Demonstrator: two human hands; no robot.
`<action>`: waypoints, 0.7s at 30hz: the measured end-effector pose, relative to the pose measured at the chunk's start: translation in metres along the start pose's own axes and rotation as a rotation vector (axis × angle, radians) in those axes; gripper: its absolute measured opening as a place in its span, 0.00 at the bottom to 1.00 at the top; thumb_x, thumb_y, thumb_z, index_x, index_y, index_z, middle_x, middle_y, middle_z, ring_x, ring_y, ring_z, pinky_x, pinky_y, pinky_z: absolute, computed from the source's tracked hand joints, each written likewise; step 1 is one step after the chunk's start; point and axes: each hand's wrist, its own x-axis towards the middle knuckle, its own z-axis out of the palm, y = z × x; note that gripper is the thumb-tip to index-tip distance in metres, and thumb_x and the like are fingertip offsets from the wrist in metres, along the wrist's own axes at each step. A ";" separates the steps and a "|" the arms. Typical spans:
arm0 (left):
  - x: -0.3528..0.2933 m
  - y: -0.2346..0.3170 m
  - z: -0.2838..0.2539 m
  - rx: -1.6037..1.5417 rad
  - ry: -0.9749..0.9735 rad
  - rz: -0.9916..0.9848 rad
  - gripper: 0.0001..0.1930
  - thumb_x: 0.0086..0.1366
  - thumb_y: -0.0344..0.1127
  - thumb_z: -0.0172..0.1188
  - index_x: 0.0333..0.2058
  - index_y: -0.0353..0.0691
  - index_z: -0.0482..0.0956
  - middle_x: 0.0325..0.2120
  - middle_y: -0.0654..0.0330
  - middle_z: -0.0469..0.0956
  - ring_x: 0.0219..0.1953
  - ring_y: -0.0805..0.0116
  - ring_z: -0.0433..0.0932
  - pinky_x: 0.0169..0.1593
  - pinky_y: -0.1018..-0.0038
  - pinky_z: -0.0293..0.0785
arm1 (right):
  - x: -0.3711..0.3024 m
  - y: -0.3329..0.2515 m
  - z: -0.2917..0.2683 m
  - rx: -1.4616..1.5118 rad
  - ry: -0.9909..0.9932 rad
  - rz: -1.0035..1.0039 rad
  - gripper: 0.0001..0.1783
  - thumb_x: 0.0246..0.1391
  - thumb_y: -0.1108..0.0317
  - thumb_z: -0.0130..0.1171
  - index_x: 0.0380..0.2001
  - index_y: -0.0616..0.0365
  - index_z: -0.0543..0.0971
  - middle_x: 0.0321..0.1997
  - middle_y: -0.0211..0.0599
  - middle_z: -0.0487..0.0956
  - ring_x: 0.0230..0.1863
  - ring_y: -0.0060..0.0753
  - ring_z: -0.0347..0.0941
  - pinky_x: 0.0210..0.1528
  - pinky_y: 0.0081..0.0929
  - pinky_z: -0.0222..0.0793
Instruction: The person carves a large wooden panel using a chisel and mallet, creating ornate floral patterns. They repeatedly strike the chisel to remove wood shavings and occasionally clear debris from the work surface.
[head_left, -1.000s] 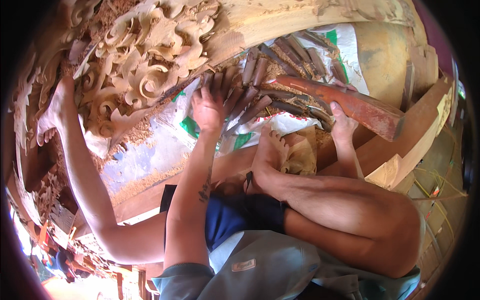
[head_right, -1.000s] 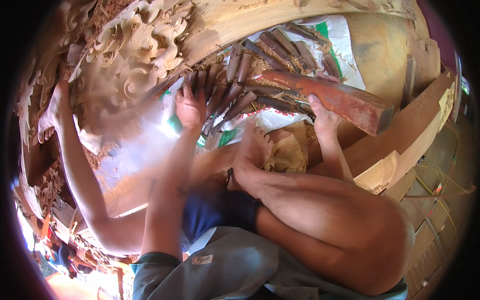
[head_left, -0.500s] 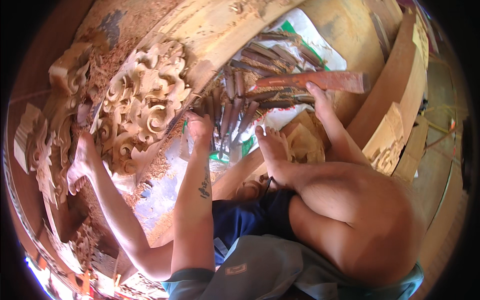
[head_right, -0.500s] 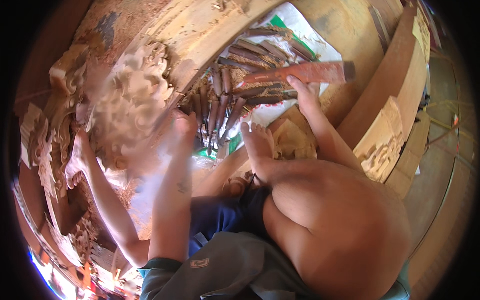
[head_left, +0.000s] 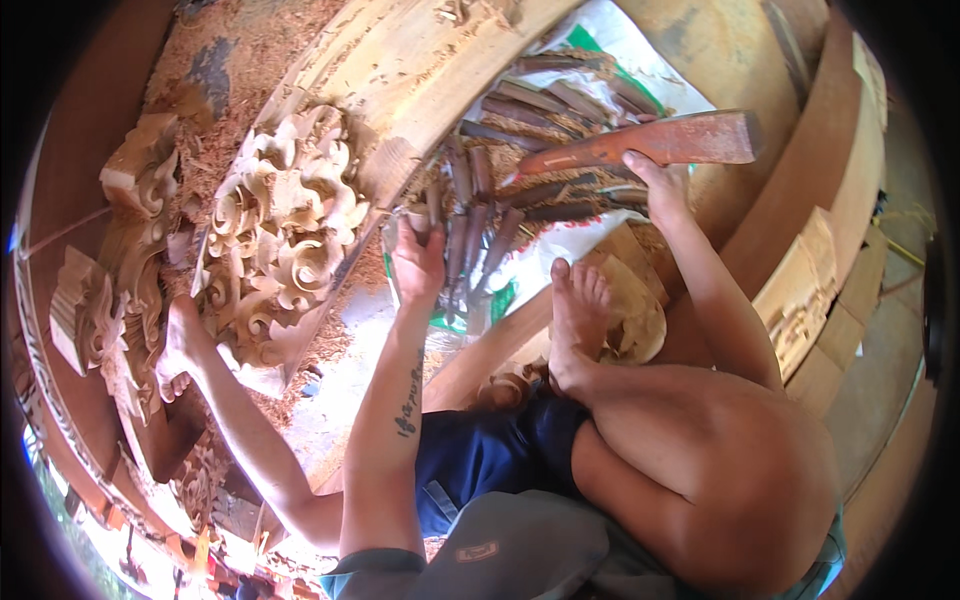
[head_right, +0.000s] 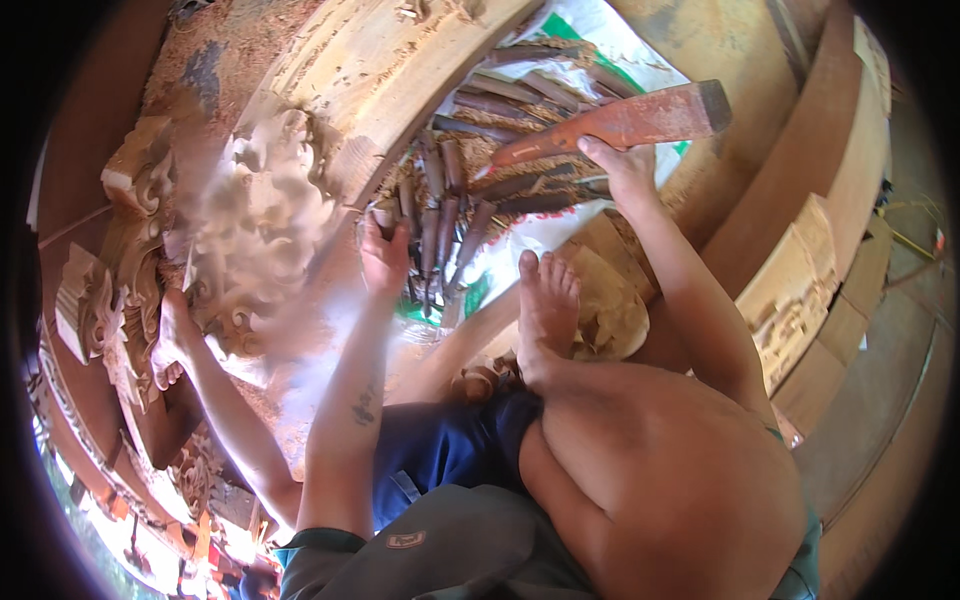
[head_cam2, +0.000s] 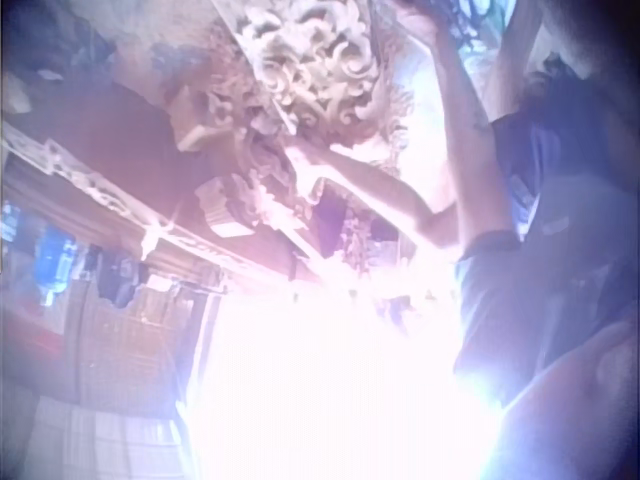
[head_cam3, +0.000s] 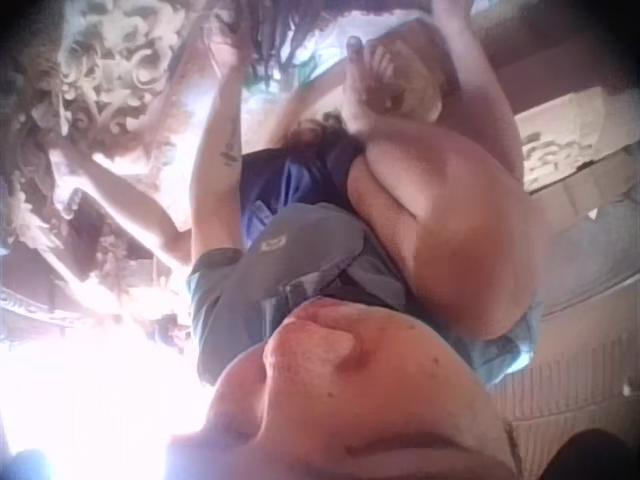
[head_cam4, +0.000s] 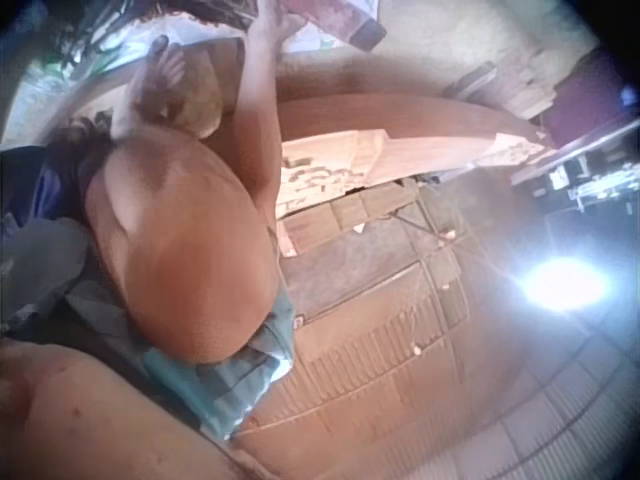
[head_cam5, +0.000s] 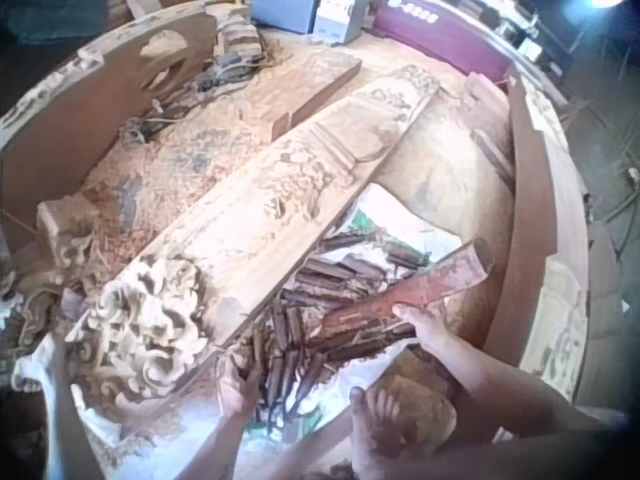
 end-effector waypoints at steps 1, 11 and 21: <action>-0.002 0.013 0.004 -0.044 -0.023 0.009 0.27 0.64 0.41 0.62 0.56 0.30 0.71 0.30 0.44 0.84 0.33 0.53 0.85 0.40 0.60 0.79 | 0.007 -0.002 -0.006 -0.030 0.015 0.015 0.35 0.46 0.79 0.69 0.58 0.65 0.68 0.54 0.45 0.78 0.56 0.35 0.76 0.61 0.35 0.72; 0.000 0.094 0.029 -0.271 0.051 0.063 0.18 0.60 0.36 0.69 0.44 0.32 0.79 0.30 0.48 0.84 0.33 0.62 0.85 0.40 0.64 0.80 | 0.046 -0.006 -0.011 -0.084 -0.302 -0.045 0.41 0.47 0.71 0.73 0.63 0.63 0.65 0.61 0.46 0.72 0.65 0.42 0.69 0.67 0.41 0.67; -0.049 0.164 -0.015 0.260 -0.054 0.454 0.11 0.58 0.33 0.58 0.39 0.39 0.71 0.29 0.50 0.81 0.33 0.52 0.83 0.35 0.59 0.80 | 0.023 0.012 0.016 -0.164 -0.356 -0.082 0.36 0.53 0.71 0.64 0.64 0.64 0.64 0.62 0.44 0.71 0.63 0.37 0.68 0.66 0.38 0.65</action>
